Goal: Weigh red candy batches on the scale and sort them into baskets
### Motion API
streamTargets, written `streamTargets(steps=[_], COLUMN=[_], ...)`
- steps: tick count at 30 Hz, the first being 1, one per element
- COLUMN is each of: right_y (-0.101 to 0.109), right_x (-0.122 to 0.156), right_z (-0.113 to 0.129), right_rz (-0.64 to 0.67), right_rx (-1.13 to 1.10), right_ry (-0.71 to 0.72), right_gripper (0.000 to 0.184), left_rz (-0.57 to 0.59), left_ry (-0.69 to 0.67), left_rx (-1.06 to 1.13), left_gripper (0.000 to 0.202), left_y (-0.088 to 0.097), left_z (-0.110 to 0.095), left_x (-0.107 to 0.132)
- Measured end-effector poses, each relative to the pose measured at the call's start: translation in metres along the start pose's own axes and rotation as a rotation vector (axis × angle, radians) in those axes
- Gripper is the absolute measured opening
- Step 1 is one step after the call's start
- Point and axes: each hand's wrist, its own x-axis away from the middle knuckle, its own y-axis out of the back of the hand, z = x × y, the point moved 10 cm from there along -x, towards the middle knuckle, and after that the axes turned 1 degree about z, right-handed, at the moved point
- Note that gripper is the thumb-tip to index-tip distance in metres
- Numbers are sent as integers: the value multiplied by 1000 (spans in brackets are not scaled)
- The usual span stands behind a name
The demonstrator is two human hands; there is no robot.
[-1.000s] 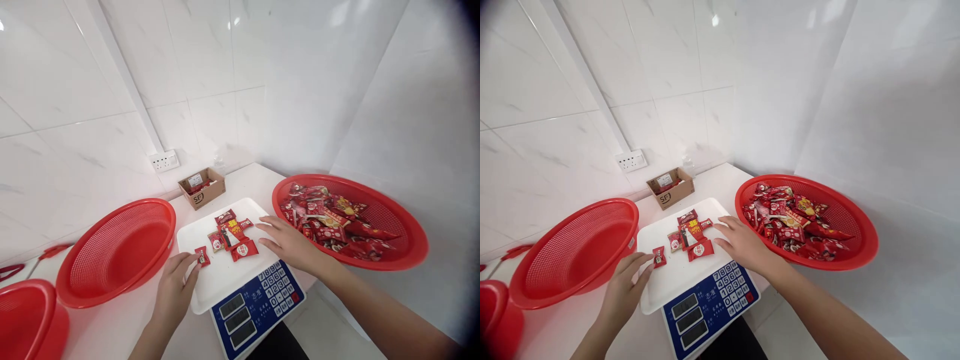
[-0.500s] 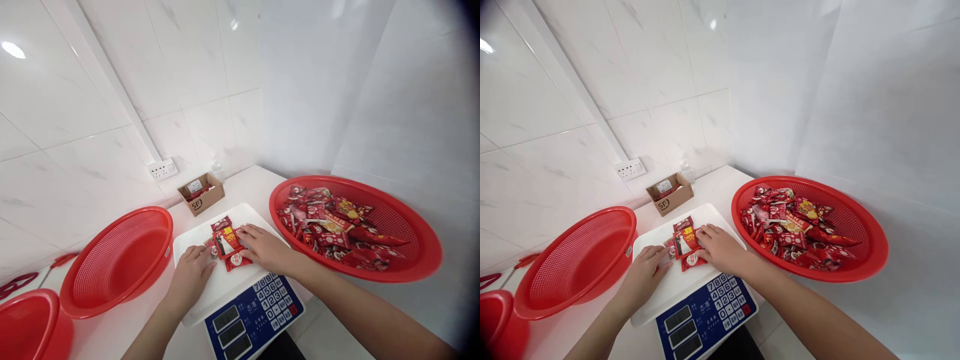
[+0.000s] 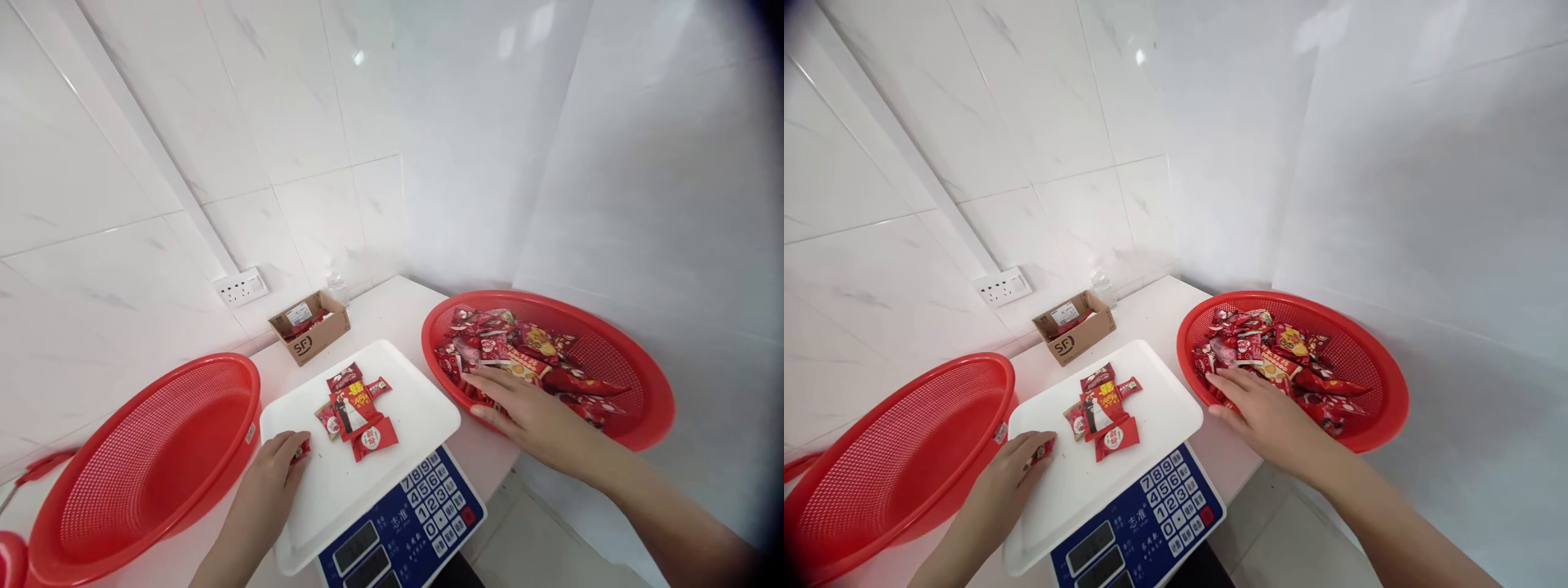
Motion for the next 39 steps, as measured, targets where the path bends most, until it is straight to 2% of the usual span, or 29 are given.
streamTargets(steps=[2,4,10,16,23,32,39], right_y=[-5,-12,-24,-26,-28,-27,-27], right_x=[12,20,24,23,22,23,23], right_z=[-19,-28,-24,-28,-30,-31,-33], right_rz=[48,100,189,179,175,138,134], right_rx=[-14,-25,19,65,123,140,148], right_ry=[-111,-176,-213,-230,-234,-207,-218], right_gripper=[61,61,64,64,63,61,62], left_rz=[12,24,38,43,119,86,123], left_ry=[20,43,-25,-90,-99,-113,-27], left_rx=[0,-8,-71,-116,-179,-118,-48], left_gripper=[34,33,28,31,49,33,36], left_y=[0,-1,0,-4,-19,-13,-13], left_z=[-2,-6,-27,-39,-39,-35,-24], left_x=[-4,-7,-13,-16,-16,-14,-11])
